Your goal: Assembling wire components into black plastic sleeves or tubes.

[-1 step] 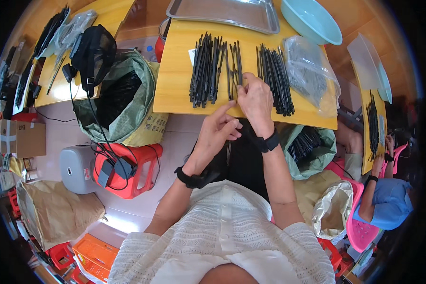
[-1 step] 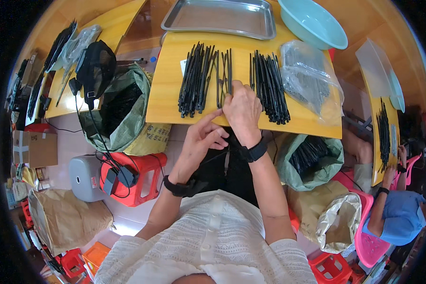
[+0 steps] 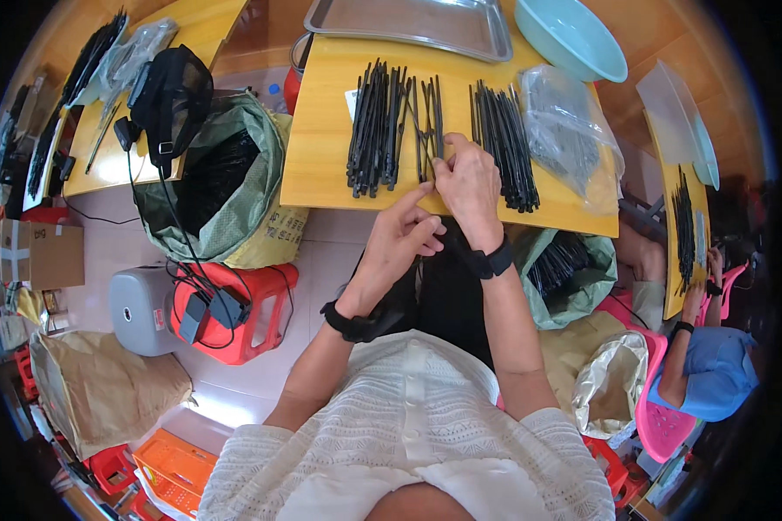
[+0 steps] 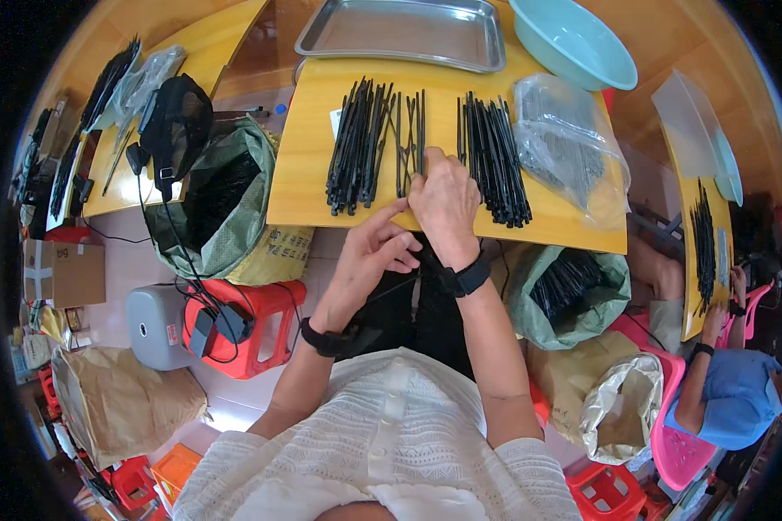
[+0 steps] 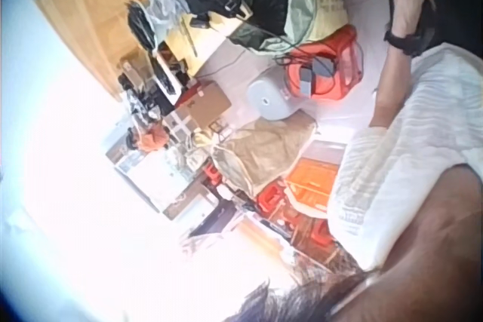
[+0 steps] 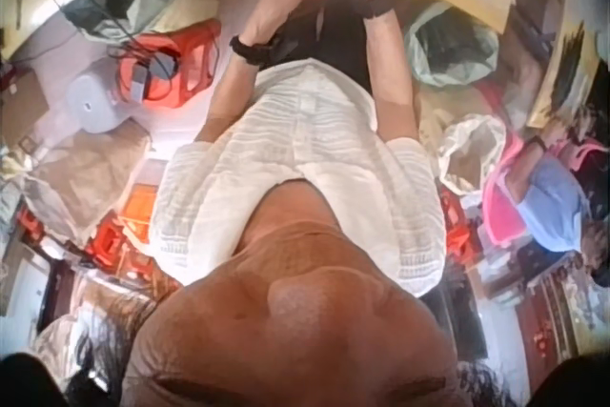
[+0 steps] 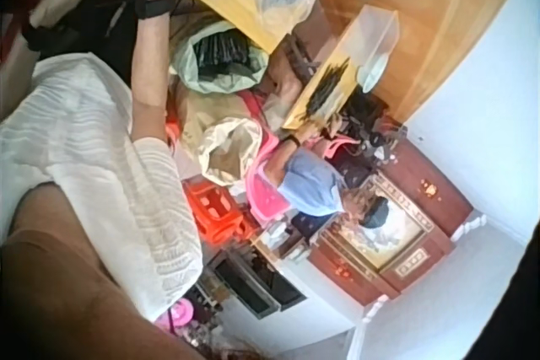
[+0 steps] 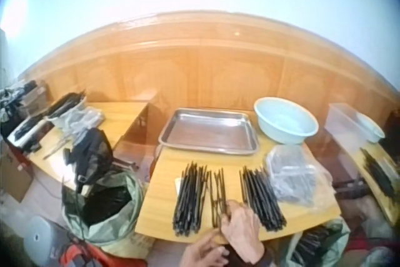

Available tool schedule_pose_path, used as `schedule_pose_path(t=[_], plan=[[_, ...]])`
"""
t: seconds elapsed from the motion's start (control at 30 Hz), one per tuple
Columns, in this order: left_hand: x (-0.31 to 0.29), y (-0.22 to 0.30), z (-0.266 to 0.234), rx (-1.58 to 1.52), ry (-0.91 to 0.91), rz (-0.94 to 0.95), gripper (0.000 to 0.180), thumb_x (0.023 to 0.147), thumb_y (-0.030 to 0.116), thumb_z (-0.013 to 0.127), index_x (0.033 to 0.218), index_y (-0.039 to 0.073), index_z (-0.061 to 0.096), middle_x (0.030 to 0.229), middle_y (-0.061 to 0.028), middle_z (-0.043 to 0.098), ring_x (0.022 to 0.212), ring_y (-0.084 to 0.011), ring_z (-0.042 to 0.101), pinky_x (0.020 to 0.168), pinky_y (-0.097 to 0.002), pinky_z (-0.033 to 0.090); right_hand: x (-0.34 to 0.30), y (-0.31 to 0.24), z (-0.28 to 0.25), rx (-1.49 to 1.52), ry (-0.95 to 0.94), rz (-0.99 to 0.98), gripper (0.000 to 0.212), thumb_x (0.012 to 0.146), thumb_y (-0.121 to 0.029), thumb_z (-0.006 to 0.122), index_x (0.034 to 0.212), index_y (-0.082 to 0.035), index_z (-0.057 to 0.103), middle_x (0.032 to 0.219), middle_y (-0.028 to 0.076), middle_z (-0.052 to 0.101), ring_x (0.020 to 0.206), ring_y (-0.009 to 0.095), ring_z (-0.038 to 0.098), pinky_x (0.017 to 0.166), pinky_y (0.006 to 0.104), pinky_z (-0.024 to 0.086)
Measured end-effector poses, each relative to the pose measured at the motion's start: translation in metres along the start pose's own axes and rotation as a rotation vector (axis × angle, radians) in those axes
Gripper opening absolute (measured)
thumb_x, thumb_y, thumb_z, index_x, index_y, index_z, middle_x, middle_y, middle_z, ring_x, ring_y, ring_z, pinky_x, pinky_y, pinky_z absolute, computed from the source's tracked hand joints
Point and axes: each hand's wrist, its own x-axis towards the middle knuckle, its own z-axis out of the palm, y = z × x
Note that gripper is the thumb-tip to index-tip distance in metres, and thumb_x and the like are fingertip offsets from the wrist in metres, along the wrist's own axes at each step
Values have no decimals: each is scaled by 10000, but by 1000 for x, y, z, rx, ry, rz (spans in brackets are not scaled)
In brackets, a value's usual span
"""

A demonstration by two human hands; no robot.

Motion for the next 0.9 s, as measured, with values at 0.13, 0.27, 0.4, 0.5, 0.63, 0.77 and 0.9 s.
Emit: schedule_pose_path(t=[0.13, 0.27, 0.4, 0.5, 0.63, 0.77, 0.9], plan=[[7, 5, 6, 49, -31, -39, 483, 870, 88, 509, 1311, 3, 332, 823, -95, 600, 649, -128, 597, 610, -222, 503, 6, 6, -1, 142, -65, 84, 248, 704, -82, 558, 933, 2, 601, 699, 173, 610, 706, 341, 609, 648, 411, 474], [5, 7, 11, 45, -12, 12, 395, 872, 95, 508, 1238, -3, 398, 798, -91, 600, 625, -125, 596, 585, -215, 497, 4, 4, 0, 352, 44, 90, 276, 694, -61, 562, 960, 3, 600, 629, 139, 588, 608, 290, 594, 600, 370, 461], [10, 1, 13, 98, -51, -25, 309, 872, 94, 508, 1156, -9, 448, 794, -88, 597, 630, -123, 598, 567, -210, 491, 2, 10, 9, 411, 177, -63, 298, 709, -7, 545, 1005, -4, 578, 633, 127, 578, 545, 280, 563, 567, 364, 454], [11, -1, 13, 60, -2, -56, 272, 871, 92, 508, 1119, -14, 467, 821, -89, 594, 636, -126, 601, 564, -211, 494, 2, 10, -2, 548, 106, 64, 296, 711, -23, 552, 1006, -5, 576, 625, 126, 574, 548, 282, 562, 562, 364, 453], [18, 3, 10, 4, 117, 33, 365, 874, 95, 502, 1203, -31, 408, 900, -119, 585, 666, -159, 617, 603, -239, 519, -5, 14, -18, 222, -78, 28, 269, 683, -43, 558, 945, -11, 608, 631, 143, 589, 601, 304, 594, 571, 381, 460], [24, 14, 2, -32, 96, 30, 589, 887, 110, 472, 1358, -34, 150, 989, -173, 568, 739, -209, 630, 666, -276, 529, -15, 7, -35, 171, -76, 26, 255, 662, -33, 567, 912, -18, 617, 656, 149, 596, 642, 318, 602, 590, 395, 458], [30, 15, 1, -71, 111, 15, 599, 891, 124, 470, 1365, -27, 137, 1008, -182, 567, 757, -216, 631, 676, -272, 527, -26, 8, -44, 92, -31, -41, 239, 659, -13, 564, 893, -18, 614, 678, 153, 598, 659, 315, 604, 591, 394, 454]])
